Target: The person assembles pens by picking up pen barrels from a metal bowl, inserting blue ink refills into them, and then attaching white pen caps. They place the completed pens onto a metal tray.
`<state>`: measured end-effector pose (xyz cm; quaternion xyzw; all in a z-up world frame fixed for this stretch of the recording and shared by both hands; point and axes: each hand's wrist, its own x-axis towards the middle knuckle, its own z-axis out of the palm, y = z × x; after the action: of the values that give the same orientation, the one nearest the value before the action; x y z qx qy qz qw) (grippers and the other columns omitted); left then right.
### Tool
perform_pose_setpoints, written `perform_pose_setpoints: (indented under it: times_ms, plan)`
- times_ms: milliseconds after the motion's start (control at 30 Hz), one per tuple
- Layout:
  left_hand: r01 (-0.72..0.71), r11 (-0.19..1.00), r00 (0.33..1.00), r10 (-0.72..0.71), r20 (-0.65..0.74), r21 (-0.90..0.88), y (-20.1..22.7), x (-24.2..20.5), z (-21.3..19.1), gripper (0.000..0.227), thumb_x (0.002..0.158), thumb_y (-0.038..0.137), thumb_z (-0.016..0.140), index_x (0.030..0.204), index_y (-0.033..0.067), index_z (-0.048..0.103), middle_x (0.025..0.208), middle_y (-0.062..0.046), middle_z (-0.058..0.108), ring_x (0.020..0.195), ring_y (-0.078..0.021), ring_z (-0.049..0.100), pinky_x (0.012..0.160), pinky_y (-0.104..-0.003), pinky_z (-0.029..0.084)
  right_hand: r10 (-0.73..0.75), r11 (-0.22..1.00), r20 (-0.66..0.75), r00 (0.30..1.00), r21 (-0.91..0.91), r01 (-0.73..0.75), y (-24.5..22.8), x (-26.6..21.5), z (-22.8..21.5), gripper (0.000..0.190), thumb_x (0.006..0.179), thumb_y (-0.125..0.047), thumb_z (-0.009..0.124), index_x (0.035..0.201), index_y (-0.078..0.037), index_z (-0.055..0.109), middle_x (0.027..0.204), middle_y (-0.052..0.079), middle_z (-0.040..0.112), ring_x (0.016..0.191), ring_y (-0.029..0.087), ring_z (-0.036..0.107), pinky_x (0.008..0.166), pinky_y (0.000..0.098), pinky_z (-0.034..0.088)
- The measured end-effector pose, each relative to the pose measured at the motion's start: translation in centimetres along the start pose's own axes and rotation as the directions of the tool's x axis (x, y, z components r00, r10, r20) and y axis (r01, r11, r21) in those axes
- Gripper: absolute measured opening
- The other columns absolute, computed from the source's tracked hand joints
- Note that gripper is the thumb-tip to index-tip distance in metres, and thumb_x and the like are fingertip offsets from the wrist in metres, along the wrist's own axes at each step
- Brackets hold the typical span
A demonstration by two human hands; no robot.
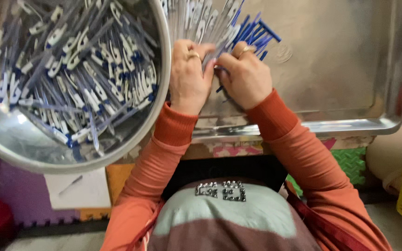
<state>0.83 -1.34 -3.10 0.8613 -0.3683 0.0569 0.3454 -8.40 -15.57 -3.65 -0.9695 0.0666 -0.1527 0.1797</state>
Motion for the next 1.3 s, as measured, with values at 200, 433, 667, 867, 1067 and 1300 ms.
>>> perform_pose_setpoints:
  times_ms: [200,433,667,867,1067,1300]
  plan:
    - [0.05,0.994,0.997,-0.055,0.054,0.096,-1.0,-0.7,1.4,0.022,0.095,0.022,0.074,0.117,0.0216,0.074,0.102,-0.004,0.055,0.092,-0.0299,0.067,0.083,-0.042,0.056,0.014,0.987,0.008,1.0,-0.162,-0.013,0.7,-0.2,2.0,0.021,0.092,-0.037,0.073,0.096,-0.023,0.059,0.097,0.007,0.054,0.082,0.033,0.071,0.064,0.0464,0.062]
    - [0.091,0.996,0.996,-0.09,0.012,-0.006,-1.9,-0.6,2.5,0.016,0.098,0.016,0.068,0.114,0.0179,0.069,0.1,-0.006,0.058,0.092,-0.0331,0.071,0.083,-0.042,0.058,-0.094,0.985,0.061,0.994,-0.14,0.101,2.3,0.4,1.2,0.024,0.081,-0.03,0.08,0.094,-0.021,0.063,0.097,0.005,0.057,0.084,0.031,0.071,0.064,0.0447,0.062]
    - [0.067,0.998,0.998,-0.066,-0.011,0.016,-1.7,-0.6,1.8,0.034,0.09,0.009,0.071,0.122,0.0175,0.062,0.102,-0.008,0.056,0.099,-0.0352,0.068,0.088,-0.043,0.056,0.198,0.927,-0.023,0.98,0.328,-0.179,4.3,-1.4,-5.3,0.019,0.088,-0.016,0.083,0.106,-0.021,0.078,0.086,0.005,0.072,0.073,0.024,0.067,0.066,0.0369,0.053]
    - [0.008,0.999,1.0,-0.007,-0.025,0.044,2.0,-0.6,-0.6,0.026,0.096,0.012,0.076,0.119,0.0185,0.068,0.104,-0.008,0.05,0.077,-0.0222,0.061,0.063,-0.035,0.055,0.199,0.977,-0.136,0.97,0.1,-0.187,18.2,-1.8,-7.9,0.012,0.097,-0.004,0.081,0.107,-0.01,0.084,0.098,0.006,0.077,0.078,0.018,0.067,0.07,0.0311,0.053]
    - [-0.303,0.87,0.924,0.368,0.105,-0.388,7.1,-5.2,-7.5,0.03,0.102,0.008,0.072,0.132,0.0102,0.066,0.113,-0.012,0.064,0.101,-0.0284,0.067,0.093,-0.04,0.056,0.233,0.966,-0.341,0.911,-0.024,-0.256,27.2,-0.6,-10.6,0.011,0.103,-0.005,0.085,0.113,-0.009,0.089,0.099,0.006,0.082,0.081,0.016,0.073,0.07,0.0301,0.06]
    - [-0.152,0.96,0.977,0.182,0.111,-0.233,4.3,-5.4,-22.2,0.018,0.104,0.012,0.061,0.111,0.005,0.076,0.117,-0.01,0.076,0.11,-0.0289,0.071,0.104,-0.044,0.054,0.114,0.991,-0.265,0.958,0.103,-0.089,18.0,-3.3,-11.3,0.069,0.141,-0.051,0.052,0.112,0.004,0.082,0.111,0.019,0.08,0.106,0.032,0.075,0.088,0.0453,0.053]
